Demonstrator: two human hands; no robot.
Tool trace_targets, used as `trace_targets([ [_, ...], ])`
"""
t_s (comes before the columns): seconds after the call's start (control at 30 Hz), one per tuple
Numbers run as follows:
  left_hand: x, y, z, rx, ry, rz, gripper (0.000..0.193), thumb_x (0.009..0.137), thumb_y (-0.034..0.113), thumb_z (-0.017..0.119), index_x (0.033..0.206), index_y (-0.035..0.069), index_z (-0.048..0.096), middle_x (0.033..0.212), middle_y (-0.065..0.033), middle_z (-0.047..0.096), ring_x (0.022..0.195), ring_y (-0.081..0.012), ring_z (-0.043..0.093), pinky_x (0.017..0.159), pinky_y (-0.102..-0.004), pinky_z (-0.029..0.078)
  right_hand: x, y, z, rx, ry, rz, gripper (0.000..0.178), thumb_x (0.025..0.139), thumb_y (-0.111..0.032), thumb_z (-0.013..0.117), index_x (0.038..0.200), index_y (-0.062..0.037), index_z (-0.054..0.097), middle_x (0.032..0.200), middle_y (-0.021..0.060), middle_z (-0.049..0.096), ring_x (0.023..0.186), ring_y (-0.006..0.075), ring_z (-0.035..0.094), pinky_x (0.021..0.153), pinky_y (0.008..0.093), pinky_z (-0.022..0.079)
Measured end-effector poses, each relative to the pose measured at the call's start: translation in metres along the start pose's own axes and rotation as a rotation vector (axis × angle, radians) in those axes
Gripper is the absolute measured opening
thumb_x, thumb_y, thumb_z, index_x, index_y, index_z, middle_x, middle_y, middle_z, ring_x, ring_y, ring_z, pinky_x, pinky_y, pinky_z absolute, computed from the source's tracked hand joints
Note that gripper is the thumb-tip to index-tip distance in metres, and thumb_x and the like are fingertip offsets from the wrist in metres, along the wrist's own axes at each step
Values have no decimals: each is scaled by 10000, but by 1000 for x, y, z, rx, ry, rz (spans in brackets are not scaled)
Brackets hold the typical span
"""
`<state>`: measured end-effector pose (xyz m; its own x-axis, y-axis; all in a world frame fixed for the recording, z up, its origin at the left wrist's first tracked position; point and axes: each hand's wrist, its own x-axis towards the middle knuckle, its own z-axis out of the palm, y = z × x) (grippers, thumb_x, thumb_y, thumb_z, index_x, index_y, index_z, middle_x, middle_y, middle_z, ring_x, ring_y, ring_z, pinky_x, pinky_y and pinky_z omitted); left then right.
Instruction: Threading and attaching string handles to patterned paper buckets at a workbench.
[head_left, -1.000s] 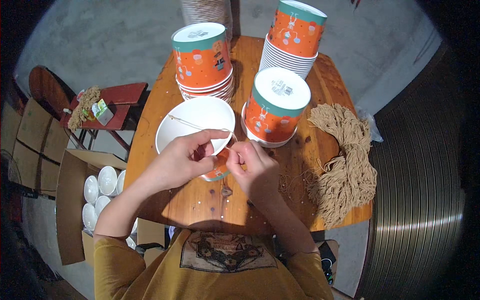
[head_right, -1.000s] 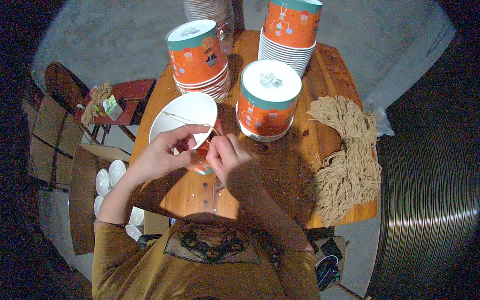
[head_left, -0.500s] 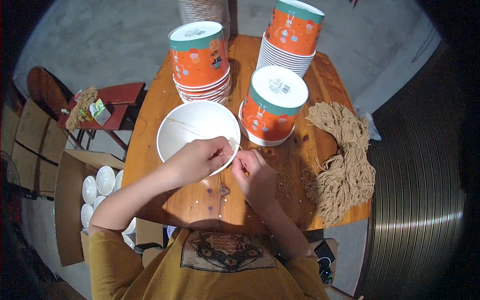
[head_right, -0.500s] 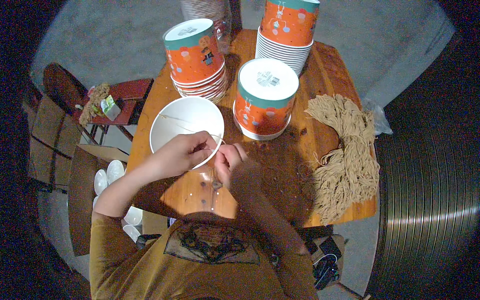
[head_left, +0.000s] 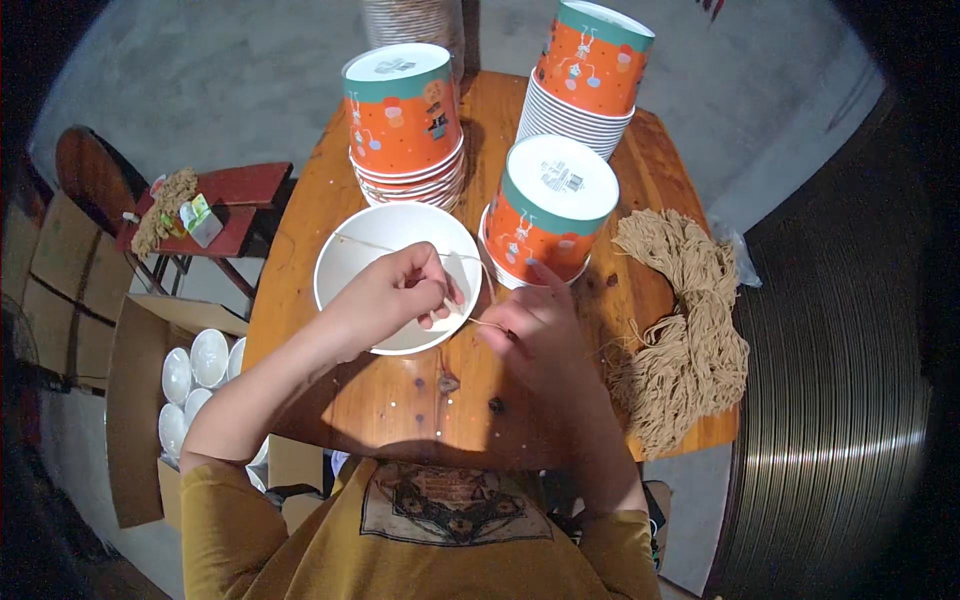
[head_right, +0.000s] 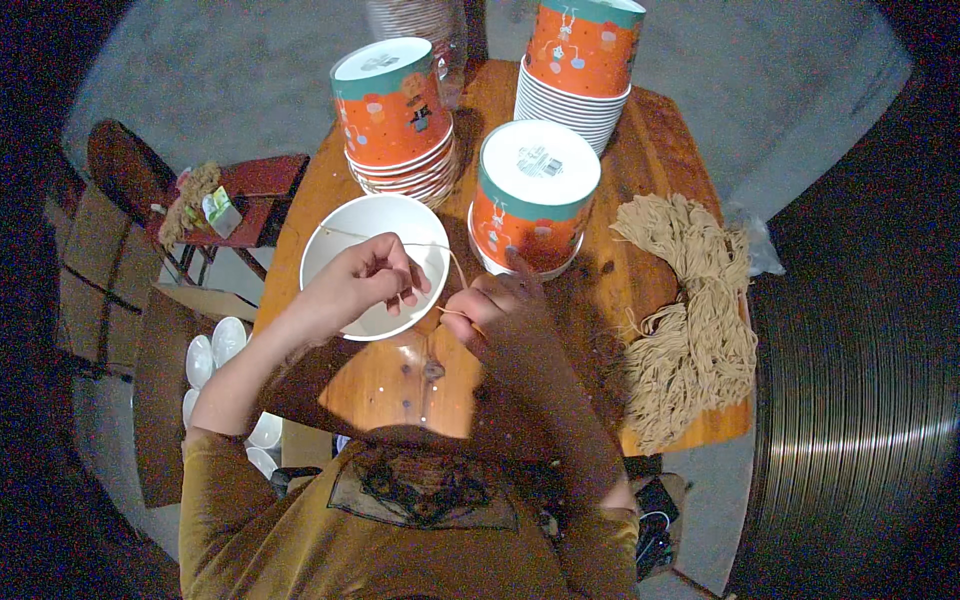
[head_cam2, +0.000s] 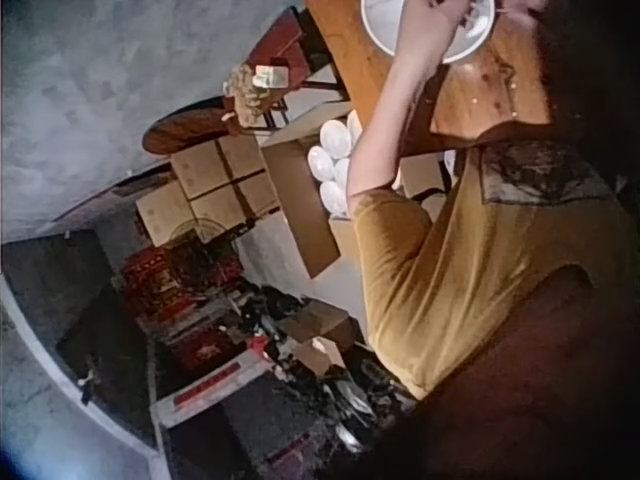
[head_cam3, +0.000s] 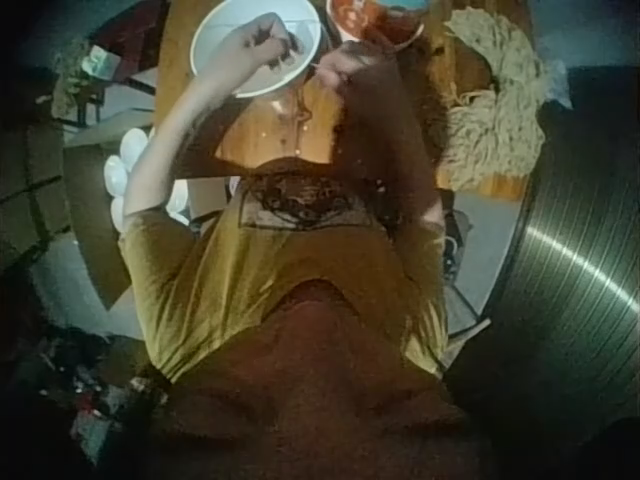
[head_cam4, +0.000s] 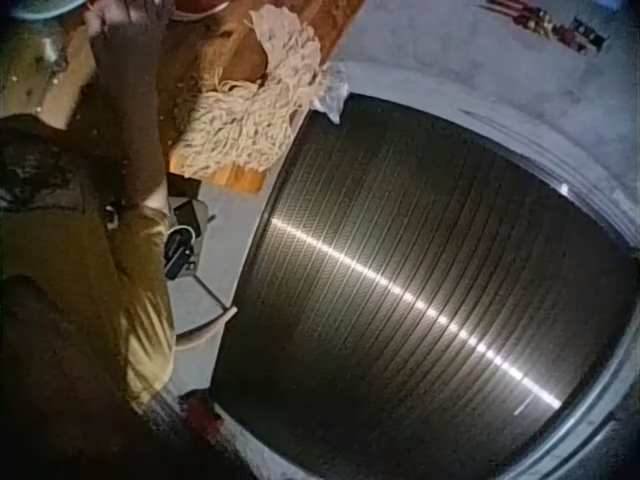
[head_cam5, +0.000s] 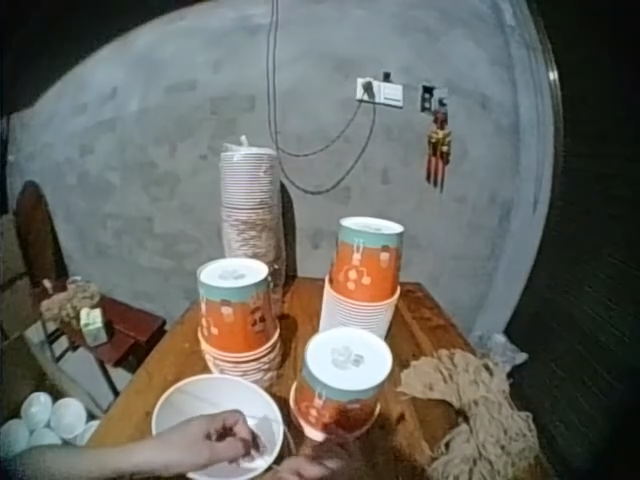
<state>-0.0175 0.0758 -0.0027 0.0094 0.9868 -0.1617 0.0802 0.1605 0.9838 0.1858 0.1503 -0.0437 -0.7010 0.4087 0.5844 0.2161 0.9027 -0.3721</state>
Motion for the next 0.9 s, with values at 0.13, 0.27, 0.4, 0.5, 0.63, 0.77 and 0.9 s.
trace_targets([
  [0.13,2,9,6,-201,-48,-82,36,871,76,501,863,47,482,883,-69,623,748,-96,563,688,-248,478,6,5,-9,231,-98,64,56,790,-66,650,772,-50,599,731,32,579,749,180,581,914,390,427],
  [0.27,5,-1,5,-245,-103,-46,101,895,109,560,953,34,523,889,-40,608,796,-95,562,751,-235,465,15,-4,-10,500,-82,259,63,837,-71,622,793,-35,594,745,22,578,734,115,560,785,288,449],
  [0.4,5,-5,6,-161,-191,19,158,886,82,593,1022,25,536,891,-15,591,835,-85,554,786,-223,449,16,-4,-5,649,-123,384,75,865,-86,605,823,-26,590,758,21,587,727,82,532,666,238,421],
  [0.5,5,-5,9,-119,-185,17,161,877,48,604,1027,26,550,892,-1,576,845,-75,537,790,-219,440,16,-6,-3,685,-136,444,76,869,-91,602,840,-23,586,764,9,590,709,69,520,644,240,418],
  [0.63,8,-3,7,-80,-183,-71,112,904,106,594,990,34,590,882,7,584,791,-70,519,740,-218,440,18,-11,-12,558,-162,569,79,865,-95,609,852,-24,579,729,-28,555,667,45,482,606,223,401],
  [0.77,14,-7,6,-153,-174,-41,134,909,146,592,984,36,600,871,3,602,756,-71,529,719,-220,446,12,-3,-15,592,-93,502,84,857,-90,621,829,-33,567,690,-54,507,634,35,444,579,213,376],
  [0.9,18,-11,8,-223,-220,-42,148,888,120,607,1015,46,590,883,2,613,757,-64,540,708,-221,451,23,-1,-33,589,-246,415,113,834,-86,659,803,-50,556,671,-66,474,614,26,412,545,214,355],
])
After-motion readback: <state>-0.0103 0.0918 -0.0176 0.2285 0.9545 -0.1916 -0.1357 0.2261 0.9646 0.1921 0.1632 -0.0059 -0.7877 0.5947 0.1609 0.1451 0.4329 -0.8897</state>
